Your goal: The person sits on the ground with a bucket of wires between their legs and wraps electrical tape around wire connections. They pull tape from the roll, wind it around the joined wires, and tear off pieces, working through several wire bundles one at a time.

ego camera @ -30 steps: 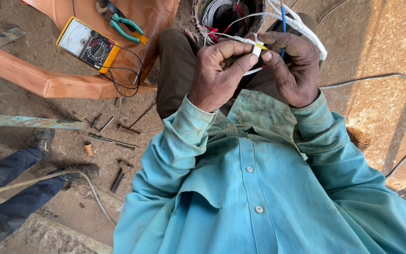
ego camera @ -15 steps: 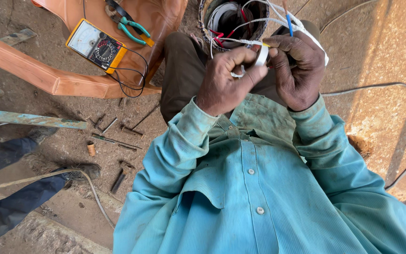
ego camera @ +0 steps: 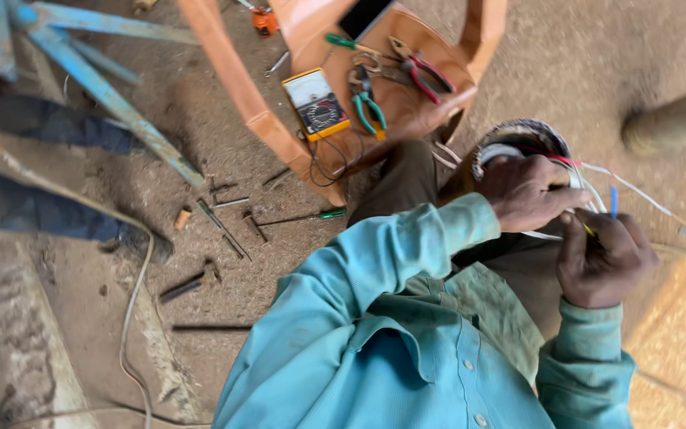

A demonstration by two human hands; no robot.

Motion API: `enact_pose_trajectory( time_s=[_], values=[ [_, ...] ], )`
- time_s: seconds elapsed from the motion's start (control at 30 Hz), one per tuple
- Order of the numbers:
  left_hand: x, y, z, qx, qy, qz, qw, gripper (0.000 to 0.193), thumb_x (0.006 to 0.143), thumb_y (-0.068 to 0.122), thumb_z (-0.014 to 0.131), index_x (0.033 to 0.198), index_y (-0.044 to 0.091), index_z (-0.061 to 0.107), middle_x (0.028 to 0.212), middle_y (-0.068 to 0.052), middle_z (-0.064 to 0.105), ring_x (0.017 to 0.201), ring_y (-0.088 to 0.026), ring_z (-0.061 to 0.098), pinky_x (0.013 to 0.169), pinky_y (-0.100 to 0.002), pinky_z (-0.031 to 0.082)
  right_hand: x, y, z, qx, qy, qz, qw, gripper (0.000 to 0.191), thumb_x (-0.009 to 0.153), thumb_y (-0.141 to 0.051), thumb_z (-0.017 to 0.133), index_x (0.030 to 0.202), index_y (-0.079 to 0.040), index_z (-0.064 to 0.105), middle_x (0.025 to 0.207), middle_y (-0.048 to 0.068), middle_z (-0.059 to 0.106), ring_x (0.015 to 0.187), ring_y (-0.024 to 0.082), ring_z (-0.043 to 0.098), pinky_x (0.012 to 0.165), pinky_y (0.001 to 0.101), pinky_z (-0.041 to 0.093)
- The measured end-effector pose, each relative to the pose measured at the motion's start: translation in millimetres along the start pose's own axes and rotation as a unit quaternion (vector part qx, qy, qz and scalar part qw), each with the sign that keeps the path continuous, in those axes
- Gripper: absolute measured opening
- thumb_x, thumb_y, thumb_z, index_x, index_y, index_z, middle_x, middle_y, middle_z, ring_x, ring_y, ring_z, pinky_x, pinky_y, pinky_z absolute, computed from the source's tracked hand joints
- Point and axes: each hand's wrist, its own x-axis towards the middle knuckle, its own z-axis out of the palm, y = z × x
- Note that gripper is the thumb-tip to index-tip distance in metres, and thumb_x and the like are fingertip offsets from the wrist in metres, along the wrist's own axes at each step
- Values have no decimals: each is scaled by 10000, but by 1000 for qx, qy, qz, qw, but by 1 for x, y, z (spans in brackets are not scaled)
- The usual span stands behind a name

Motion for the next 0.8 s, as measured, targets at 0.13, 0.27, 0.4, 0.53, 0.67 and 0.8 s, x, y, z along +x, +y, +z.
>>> enact_pose_trajectory(
  time_s=[0.13, 0.27, 0.4, 0.53, 0.67, 0.8],
  values=[
    [1, -8, 1, -19, -14, -68, 997, 315, 879, 441, 640, 807, 175, 793, 754, -97, 762, 686, -237, 745, 679, -397, 564, -9, 1, 4, -55, 1, 10, 998, 166, 1069, -14, 771, 1217, 62, 769, 851, 162, 622, 667, 208, 549, 611, 317, 423],
    [-36, -7, -3, -10, 176, 110, 978, 357, 914, 450, 670, 917, 98, 726, 910, -101, 670, 876, -250, 687, 802, -364, 538, -8, 13, -1, 96, -59, 53, 992, 111, 1144, -13, 645, 1124, 73, 713, 891, 96, 660, 778, 117, 589, 705, 237, 432],
    [-55, 5, -15, -4, 174, 263, 949, 401, 792, 478, 802, 905, 116, 672, 980, -105, 646, 1003, -268, 645, 923, -377, 509, -1, 13, 1, 259, -71, 135, 954, 127, 1159, 43, 567, 1149, 96, 681, 1003, 90, 693, 892, 86, 604, 849, 205, 492],
    [-40, 6, -16, -47, 199, 202, 958, 454, 865, 541, 697, 1068, 134, 713, 1028, -75, 693, 963, -208, 693, 868, -291, 554, 6, -7, 10, 139, -59, 50, 987, 144, 1133, -9, 604, 1124, 84, 713, 889, 88, 643, 769, 114, 598, 713, 231, 465],
    [-18, -6, -8, -107, 33, -29, 993, 425, 855, 511, 632, 1037, 167, 803, 737, -19, 771, 655, -186, 745, 657, -343, 594, 7, -18, 13, -97, -5, -66, 993, 177, 991, -63, 759, 1021, 111, 777, 696, 152, 547, 568, 202, 498, 547, 329, 347],
    [-15, -14, -9, -40, -28, -111, 993, 486, 976, 503, 570, 894, 109, 842, 679, -73, 748, 650, -208, 715, 657, -364, 598, -2, -10, 15, -93, 8, -73, 993, 208, 1065, -87, 783, 1170, 92, 800, 731, 130, 557, 596, 167, 511, 567, 292, 369]
  ],
)
